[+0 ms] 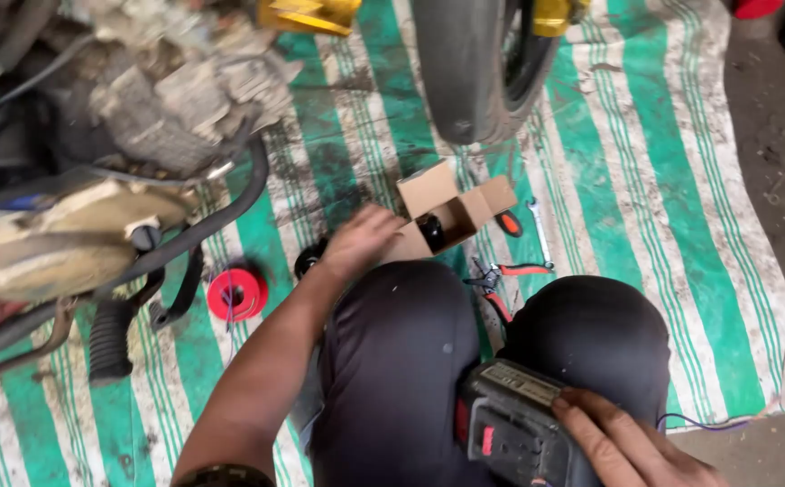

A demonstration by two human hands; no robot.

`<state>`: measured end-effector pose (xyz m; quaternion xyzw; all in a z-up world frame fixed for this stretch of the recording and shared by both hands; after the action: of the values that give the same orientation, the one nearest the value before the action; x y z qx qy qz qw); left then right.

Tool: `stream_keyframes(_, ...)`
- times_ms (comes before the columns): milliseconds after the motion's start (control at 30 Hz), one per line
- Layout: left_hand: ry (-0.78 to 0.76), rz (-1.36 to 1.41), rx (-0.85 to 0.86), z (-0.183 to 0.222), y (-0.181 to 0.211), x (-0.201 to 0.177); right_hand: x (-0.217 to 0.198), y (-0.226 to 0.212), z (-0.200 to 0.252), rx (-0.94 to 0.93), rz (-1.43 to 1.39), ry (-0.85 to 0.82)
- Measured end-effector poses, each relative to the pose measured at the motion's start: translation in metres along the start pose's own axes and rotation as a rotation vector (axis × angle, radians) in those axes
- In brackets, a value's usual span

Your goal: Testing and installing a new horn on a motorcycle, including wire stripping and electrical testing.

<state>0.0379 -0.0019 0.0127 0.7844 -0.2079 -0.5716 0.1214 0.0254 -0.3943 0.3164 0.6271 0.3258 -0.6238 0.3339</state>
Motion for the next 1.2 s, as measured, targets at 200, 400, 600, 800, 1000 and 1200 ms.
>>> stream_keyframes(200,-0.380,-0.007,0.459,-0.083,0.030,0.063,0.043,0.018,0.026,0.107,-0.235,0.020)
stream_keyframes(400,-0.564,-0.105,0.448,-0.083,0.008,0.141,0.109,0.026,0.060,0.499,-0.753,0.099)
stream_keyframes(600,-0.265,-0.176,0.689,-0.071,-0.017,0.204,0.107,0.023,0.056,0.539,-0.707,0.107)
stream_keyframes(800,-0.769,-0.155,0.337,-0.110,0.011,0.125,0.089,0.019,0.048,0.533,-0.663,0.148)
stream_keyframes(1000,-0.474,0.330,-0.358,-0.116,0.021,0.014,0.004,0.019,0.001,0.110,-0.361,0.071)
stream_keyframes(1200,0.138,1.195,-0.609,-0.075,0.026,-0.081,0.040,0.052,0.023,-0.067,-0.391,-0.257)
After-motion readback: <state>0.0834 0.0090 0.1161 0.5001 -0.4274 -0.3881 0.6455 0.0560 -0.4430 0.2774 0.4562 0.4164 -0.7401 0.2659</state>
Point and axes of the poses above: each hand's wrist, its own z-axis away from the middle knuckle, its own x-axis out of the palm, y = z × x, the point moved 4 cm from there along -z, towards the middle knuckle, and after that the axes turned 7 degrees about z, right-handed, at the moved point
